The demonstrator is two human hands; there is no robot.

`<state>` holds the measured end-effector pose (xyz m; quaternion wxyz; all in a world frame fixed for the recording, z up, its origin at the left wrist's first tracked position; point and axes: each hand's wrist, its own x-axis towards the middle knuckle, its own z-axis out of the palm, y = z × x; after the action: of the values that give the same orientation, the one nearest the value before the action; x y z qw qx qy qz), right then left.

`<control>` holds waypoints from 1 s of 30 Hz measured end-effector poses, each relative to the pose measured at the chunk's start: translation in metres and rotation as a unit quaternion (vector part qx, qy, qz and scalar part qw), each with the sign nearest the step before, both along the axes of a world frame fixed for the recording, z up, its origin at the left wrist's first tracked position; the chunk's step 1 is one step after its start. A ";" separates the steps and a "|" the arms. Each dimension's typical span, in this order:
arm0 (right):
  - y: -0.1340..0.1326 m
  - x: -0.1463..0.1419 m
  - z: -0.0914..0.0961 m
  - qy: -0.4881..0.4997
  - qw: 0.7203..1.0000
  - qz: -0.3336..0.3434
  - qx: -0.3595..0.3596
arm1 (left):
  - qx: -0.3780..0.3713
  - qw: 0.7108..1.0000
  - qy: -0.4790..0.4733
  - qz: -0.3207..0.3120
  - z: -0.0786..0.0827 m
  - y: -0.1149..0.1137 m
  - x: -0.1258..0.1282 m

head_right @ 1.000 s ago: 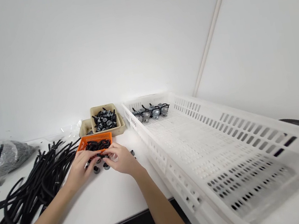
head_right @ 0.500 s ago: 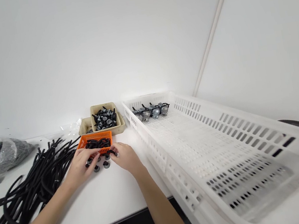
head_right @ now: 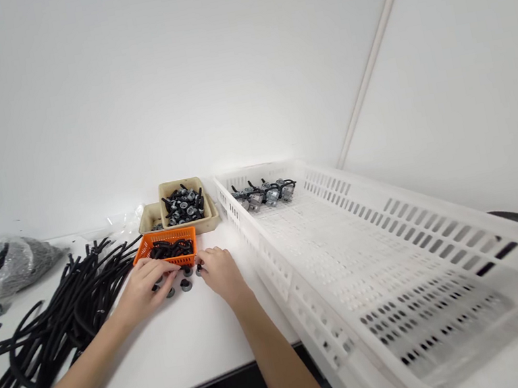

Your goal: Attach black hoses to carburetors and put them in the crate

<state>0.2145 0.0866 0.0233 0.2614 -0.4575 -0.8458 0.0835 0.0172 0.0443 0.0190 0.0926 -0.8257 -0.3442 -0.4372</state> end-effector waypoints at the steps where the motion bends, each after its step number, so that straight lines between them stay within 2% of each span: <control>1: 0.000 0.000 0.000 -0.004 1.000 -0.005 0.002 | 0.001 1.000 0.001 -0.001 0.000 0.000 0.000; 10: 0.005 0.004 -0.005 0.008 1.000 -0.025 0.011 | -0.002 1.000 -0.001 -0.003 0.000 0.000 -0.001; 14: 0.007 0.010 -0.004 0.021 0.995 -0.091 0.025 | -0.013 1.000 -0.005 -0.002 -0.002 0.004 -0.002; 18: 0.007 0.013 -0.001 0.009 0.983 -0.181 -0.008 | -0.013 1.000 -0.006 -0.003 -0.004 0.005 -0.002; 24: 0.009 0.015 -0.004 0.003 0.980 -0.195 -0.031 | -0.010 1.000 -0.007 -0.003 -0.005 0.006 -0.003; 27: 0.010 0.015 -0.003 0.040 0.978 -0.204 -0.008 | -0.018 1.000 -0.007 -0.001 -0.007 0.008 -0.004; 30: 0.011 0.013 0.002 0.133 0.969 -0.197 0.060 | -0.025 1.000 -0.008 0.004 -0.008 0.008 -0.004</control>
<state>0.2274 0.0973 0.0249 0.4097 -0.5836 -0.7000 0.0390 0.0127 0.0526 0.0111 0.0710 -0.8228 -0.3595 -0.4344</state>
